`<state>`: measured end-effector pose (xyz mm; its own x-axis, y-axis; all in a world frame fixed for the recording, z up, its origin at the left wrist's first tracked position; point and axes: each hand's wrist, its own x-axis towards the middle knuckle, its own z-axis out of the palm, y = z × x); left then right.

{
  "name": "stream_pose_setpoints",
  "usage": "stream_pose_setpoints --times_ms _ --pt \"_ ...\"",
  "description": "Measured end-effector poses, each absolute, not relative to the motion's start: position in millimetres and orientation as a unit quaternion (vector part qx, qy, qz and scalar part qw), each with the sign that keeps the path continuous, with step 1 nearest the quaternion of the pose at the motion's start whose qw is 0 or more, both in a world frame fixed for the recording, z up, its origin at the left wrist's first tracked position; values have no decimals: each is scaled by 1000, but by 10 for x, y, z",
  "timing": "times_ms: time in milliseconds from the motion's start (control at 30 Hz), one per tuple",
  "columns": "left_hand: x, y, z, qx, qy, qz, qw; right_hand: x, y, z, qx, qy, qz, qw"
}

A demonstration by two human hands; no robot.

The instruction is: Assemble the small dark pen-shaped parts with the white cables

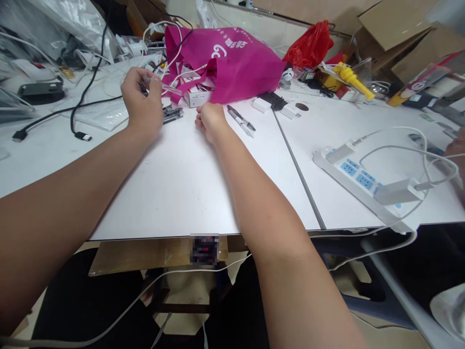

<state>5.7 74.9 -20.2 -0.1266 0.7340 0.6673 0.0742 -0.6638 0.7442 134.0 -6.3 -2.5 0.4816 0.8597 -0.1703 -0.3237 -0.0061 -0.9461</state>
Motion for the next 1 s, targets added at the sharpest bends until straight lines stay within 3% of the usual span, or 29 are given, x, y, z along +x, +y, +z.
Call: stream_pose_setpoints --times_ms 433,1000 --pt "118 1009 -236 582 381 667 265 1303 -42 -69 -565 -271 440 643" --pt "25 1298 -442 607 333 687 223 1348 20 -176 -608 -289 386 631"
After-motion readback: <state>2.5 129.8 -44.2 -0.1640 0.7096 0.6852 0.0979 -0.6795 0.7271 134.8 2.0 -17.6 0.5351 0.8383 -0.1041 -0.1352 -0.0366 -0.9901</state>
